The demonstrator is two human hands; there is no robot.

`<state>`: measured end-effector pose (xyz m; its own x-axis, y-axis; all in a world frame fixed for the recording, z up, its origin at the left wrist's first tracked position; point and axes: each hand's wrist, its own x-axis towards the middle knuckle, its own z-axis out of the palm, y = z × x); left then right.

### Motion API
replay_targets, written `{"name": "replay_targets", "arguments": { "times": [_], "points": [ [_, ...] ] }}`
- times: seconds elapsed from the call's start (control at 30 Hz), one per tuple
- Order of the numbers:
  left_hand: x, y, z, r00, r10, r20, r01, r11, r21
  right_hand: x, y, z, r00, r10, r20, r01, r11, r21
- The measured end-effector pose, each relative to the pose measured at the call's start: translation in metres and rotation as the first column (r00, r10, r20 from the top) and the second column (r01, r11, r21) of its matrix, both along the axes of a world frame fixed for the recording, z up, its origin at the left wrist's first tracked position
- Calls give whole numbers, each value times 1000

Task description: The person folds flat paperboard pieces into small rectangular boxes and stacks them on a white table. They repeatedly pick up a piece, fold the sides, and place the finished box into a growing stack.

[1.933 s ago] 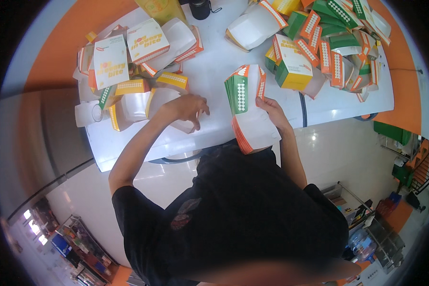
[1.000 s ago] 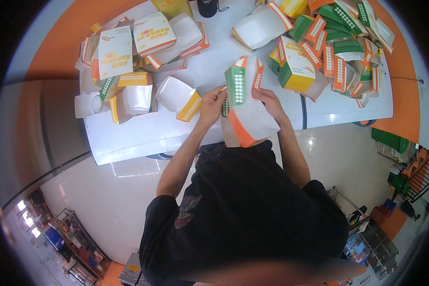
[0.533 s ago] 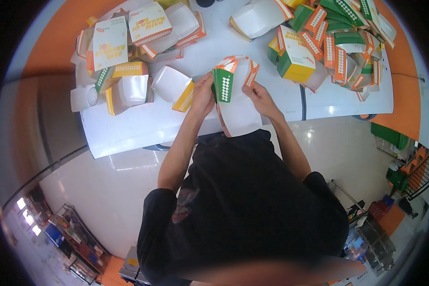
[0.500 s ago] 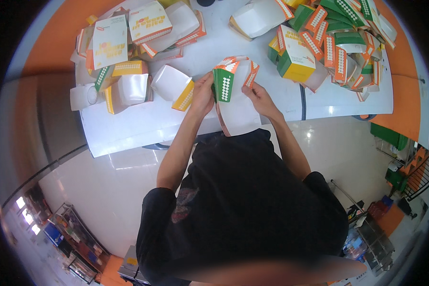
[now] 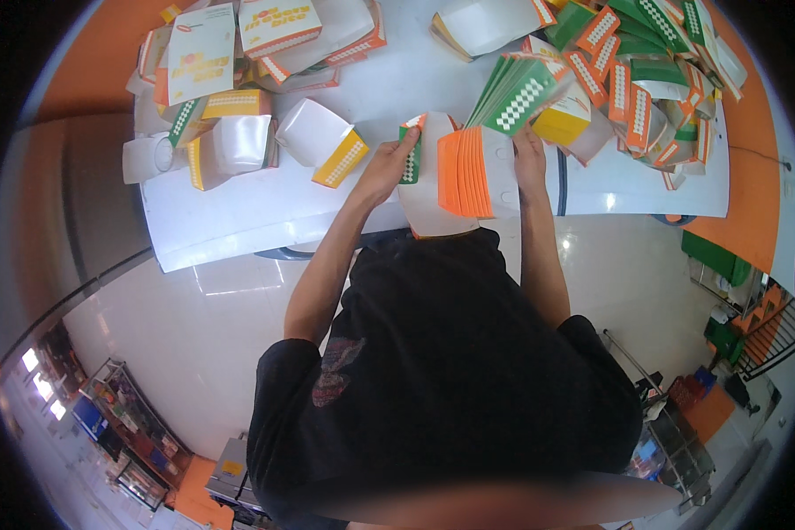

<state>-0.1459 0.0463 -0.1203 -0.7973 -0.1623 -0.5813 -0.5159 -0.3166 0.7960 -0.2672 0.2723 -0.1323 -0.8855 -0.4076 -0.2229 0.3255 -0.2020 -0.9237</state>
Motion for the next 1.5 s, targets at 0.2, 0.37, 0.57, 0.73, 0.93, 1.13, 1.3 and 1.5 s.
{"name": "replay_targets", "arguments": {
  "times": [0.2,0.37,0.57,0.73,0.93,1.13,1.3,1.5],
  "points": [
    [-16,-6,20,992,108,61,-118,970,210,27,-38,2,894,322,-312,-176,892,416],
    [-11,-23,18,982,186,-24,-163,909,385,55,-43,-6,825,443,-351,-246,841,482],
    [17,-15,-20,978,63,-201,-92,986,-139,63,-51,-25,953,239,-188,-181,942,282],
    [28,-5,-23,943,57,-328,-154,948,-280,53,-49,-9,915,312,-256,-270,945,188],
    [38,8,23,874,-74,-479,-177,871,-458,54,-60,29,876,157,-456,-85,981,175],
    [25,9,36,749,106,-654,-478,771,-422,62,-87,43,774,18,-633,81,989,127],
    [11,10,35,705,242,-667,-599,707,-377,57,-87,39,955,106,-277,-90,993,71],
    [33,-4,50,813,22,-582,-442,674,-592,64,-34,9,895,432,-110,-358,844,400]
  ]
}}
